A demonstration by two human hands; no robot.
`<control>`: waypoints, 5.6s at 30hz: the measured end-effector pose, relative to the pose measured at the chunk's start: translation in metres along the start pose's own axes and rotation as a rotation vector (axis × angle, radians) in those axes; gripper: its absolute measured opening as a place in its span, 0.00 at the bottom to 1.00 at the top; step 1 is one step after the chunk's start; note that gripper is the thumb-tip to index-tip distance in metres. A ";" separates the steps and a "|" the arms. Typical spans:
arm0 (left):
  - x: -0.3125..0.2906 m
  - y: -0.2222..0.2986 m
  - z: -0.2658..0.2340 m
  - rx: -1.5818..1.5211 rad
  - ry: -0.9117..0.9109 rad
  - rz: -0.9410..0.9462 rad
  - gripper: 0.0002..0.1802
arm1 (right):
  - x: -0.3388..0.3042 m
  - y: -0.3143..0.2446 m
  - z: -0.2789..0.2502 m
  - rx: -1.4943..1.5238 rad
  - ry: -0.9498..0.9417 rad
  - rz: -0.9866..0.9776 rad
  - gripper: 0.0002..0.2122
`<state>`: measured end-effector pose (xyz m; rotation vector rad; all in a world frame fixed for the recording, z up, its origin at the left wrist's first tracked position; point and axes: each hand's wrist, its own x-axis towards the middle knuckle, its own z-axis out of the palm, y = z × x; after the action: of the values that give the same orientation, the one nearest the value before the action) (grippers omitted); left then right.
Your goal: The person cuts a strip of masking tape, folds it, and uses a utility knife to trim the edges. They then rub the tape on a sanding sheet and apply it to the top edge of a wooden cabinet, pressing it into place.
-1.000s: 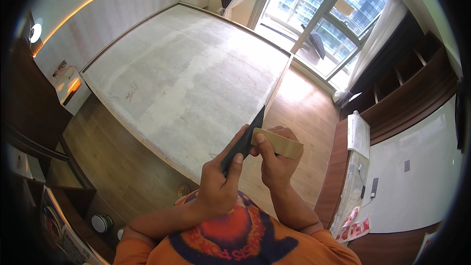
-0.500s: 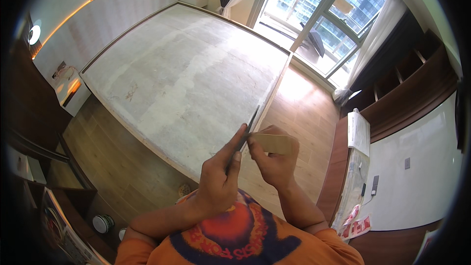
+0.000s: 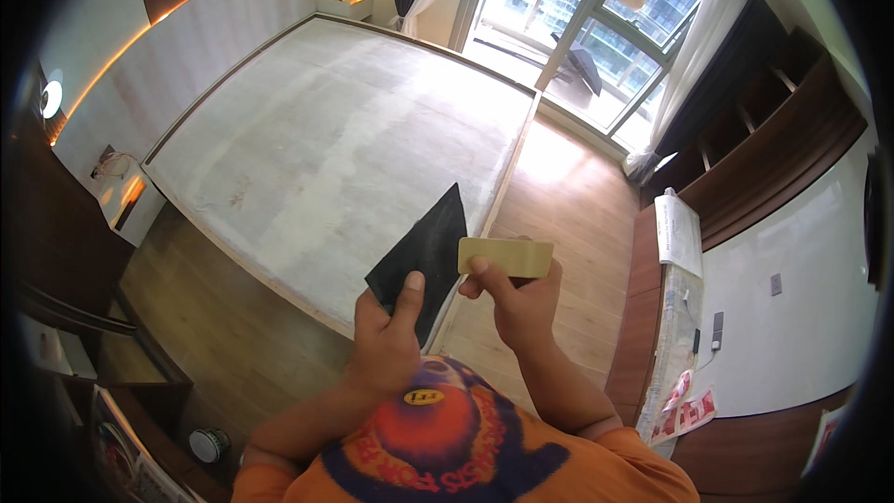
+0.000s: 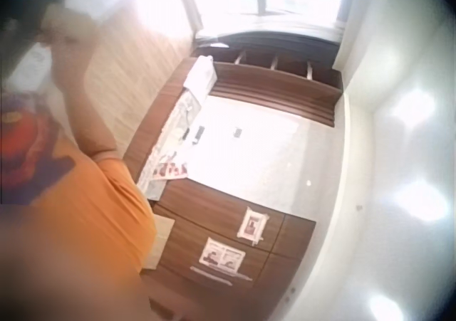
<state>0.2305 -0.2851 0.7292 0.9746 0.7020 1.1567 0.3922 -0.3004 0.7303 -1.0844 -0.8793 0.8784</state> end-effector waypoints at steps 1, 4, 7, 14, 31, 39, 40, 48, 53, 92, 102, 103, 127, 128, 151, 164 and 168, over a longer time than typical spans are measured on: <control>-0.001 -0.001 0.002 0.002 -0.014 0.000 0.16 | -0.002 0.001 0.003 -0.099 0.021 -0.083 0.07; -0.003 -0.004 0.007 0.027 -0.040 0.007 0.16 | -0.003 0.003 0.009 -0.504 -0.008 -0.401 0.05; -0.004 -0.007 0.008 0.057 -0.063 0.019 0.17 | -0.001 0.003 0.013 -0.505 0.013 -0.514 0.04; -0.006 -0.004 0.007 0.176 -0.084 0.029 0.17 | -0.002 0.001 0.017 -0.489 0.032 -0.528 0.05; -0.017 -0.005 0.010 0.143 0.062 -0.028 0.19 | 0.019 -0.024 0.000 0.087 0.040 -0.029 0.05; -0.006 0.024 0.000 -0.331 0.063 -0.205 0.20 | 0.014 -0.009 -0.006 -0.377 -0.198 -0.700 0.14; -0.007 0.026 0.001 -0.327 0.048 -0.205 0.20 | 0.013 -0.009 -0.007 -0.429 -0.202 -0.685 0.14; -0.009 0.027 0.003 -0.381 -0.021 -0.179 0.22 | 0.013 -0.006 -0.008 -0.695 -0.176 -0.879 0.18; -0.009 0.030 -0.002 -0.372 0.009 -0.195 0.21 | 0.011 -0.001 -0.011 -0.885 -0.185 -0.951 0.21; 0.013 -0.037 -0.036 0.335 -0.138 0.037 0.42 | -0.013 0.019 0.033 -0.415 -0.288 -0.237 0.19; 0.014 -0.062 -0.034 -0.054 0.112 0.124 0.24 | 0.011 0.021 0.032 -0.482 -0.146 -0.271 0.19; 0.013 -0.060 -0.036 0.033 0.061 0.062 0.27 | 0.009 0.022 0.036 -0.521 -0.202 -0.266 0.19; 0.009 -0.014 -0.031 -0.148 0.016 -0.080 0.31 | 0.011 0.015 -0.008 0.254 -0.224 0.235 0.18; 0.007 -0.007 -0.030 -0.173 -0.016 -0.121 0.31 | 0.011 0.014 -0.007 0.271 -0.201 0.236 0.17; -0.003 0.009 -0.029 -0.352 -0.167 -0.359 0.30 | 0.008 -0.007 0.012 -0.220 -0.167 0.010 0.15; 0.005 0.007 -0.044 -0.301 -0.055 -0.222 0.32 | 0.038 -0.026 -0.021 -0.384 0.209 -0.255 0.14; 0.003 0.004 -0.040 -0.304 -0.014 -0.278 0.32 | 0.028 -0.030 -0.014 -0.268 0.005 -0.002 0.15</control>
<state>0.1947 -0.2711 0.7156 0.6068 0.6073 0.9750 0.4201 -0.2863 0.7604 -1.3156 -1.0139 0.7698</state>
